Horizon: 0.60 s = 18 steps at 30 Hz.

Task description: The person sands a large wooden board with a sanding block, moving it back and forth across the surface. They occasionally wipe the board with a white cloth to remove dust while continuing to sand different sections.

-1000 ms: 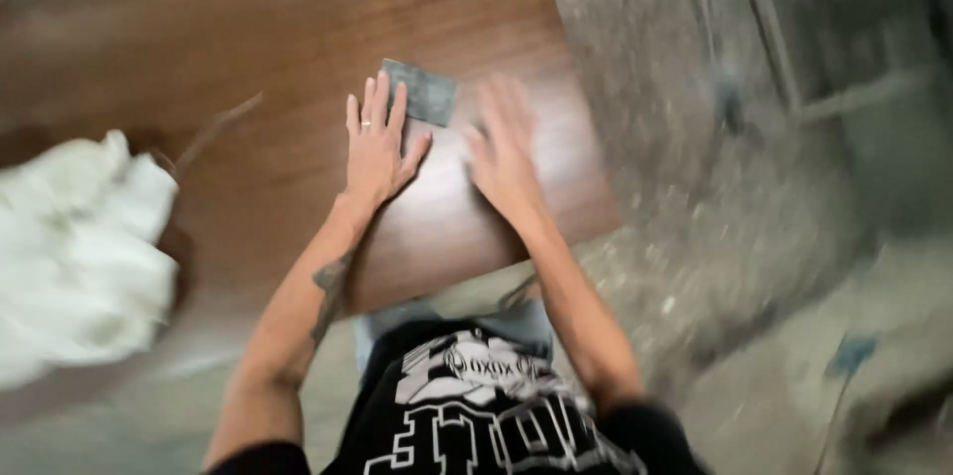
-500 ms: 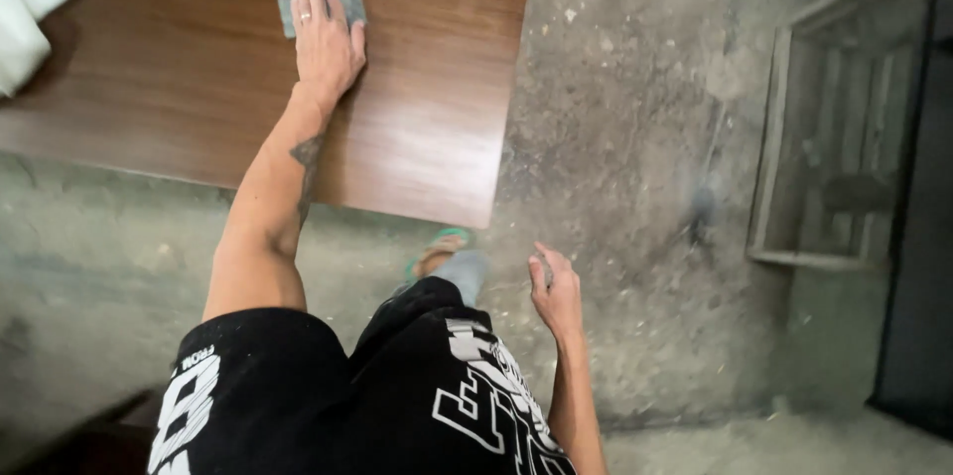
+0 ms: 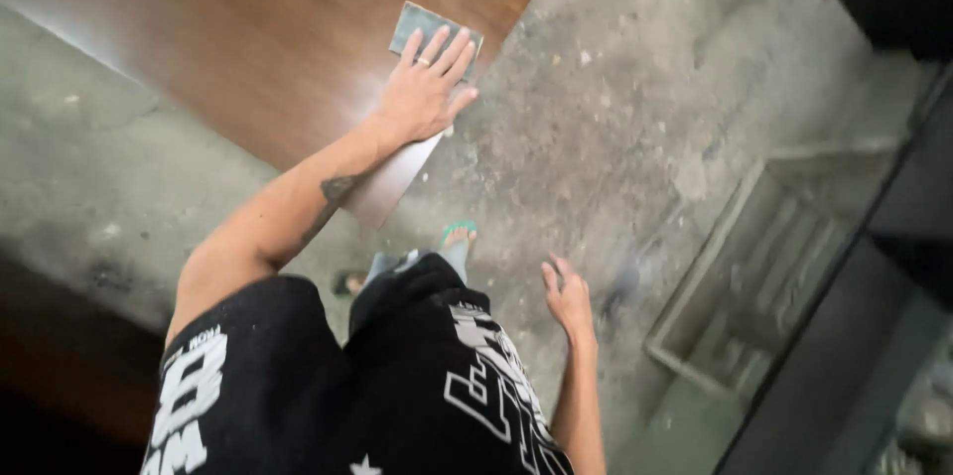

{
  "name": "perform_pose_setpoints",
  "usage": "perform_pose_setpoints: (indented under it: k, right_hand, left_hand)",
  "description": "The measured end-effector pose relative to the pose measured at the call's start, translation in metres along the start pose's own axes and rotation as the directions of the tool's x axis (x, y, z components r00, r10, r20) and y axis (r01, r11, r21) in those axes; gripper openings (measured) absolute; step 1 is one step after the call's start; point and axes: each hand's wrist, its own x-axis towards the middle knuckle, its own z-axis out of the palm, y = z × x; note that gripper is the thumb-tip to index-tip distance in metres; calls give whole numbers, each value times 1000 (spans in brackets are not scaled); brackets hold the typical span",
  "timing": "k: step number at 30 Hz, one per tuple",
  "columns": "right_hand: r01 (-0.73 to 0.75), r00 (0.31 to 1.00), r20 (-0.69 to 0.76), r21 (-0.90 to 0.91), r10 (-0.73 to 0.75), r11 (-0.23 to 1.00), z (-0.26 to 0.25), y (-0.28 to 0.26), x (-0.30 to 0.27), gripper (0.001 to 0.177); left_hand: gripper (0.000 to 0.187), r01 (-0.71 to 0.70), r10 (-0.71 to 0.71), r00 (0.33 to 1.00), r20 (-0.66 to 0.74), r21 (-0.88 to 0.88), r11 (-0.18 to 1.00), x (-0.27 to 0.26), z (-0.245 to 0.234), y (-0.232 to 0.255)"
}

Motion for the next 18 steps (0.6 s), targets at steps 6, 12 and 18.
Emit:
perform_pose_setpoints:
  k: [6,12,18]
  right_hand:
    - [-214,975,47,-51,216,976,-35,117,22,51]
    - [-285,933,223,-19,282,958,-28,185,83,47]
    - [-270,918,280,-82,282,959,-67,246,172,47]
  left_hand:
    - [74,524,-522,851,53,-26,851,38,20,-43]
    - [65,307,-289,941,178,-82,948,40,27,53]
    - [66,649,-646,760,70,-30,761,93,38,52]
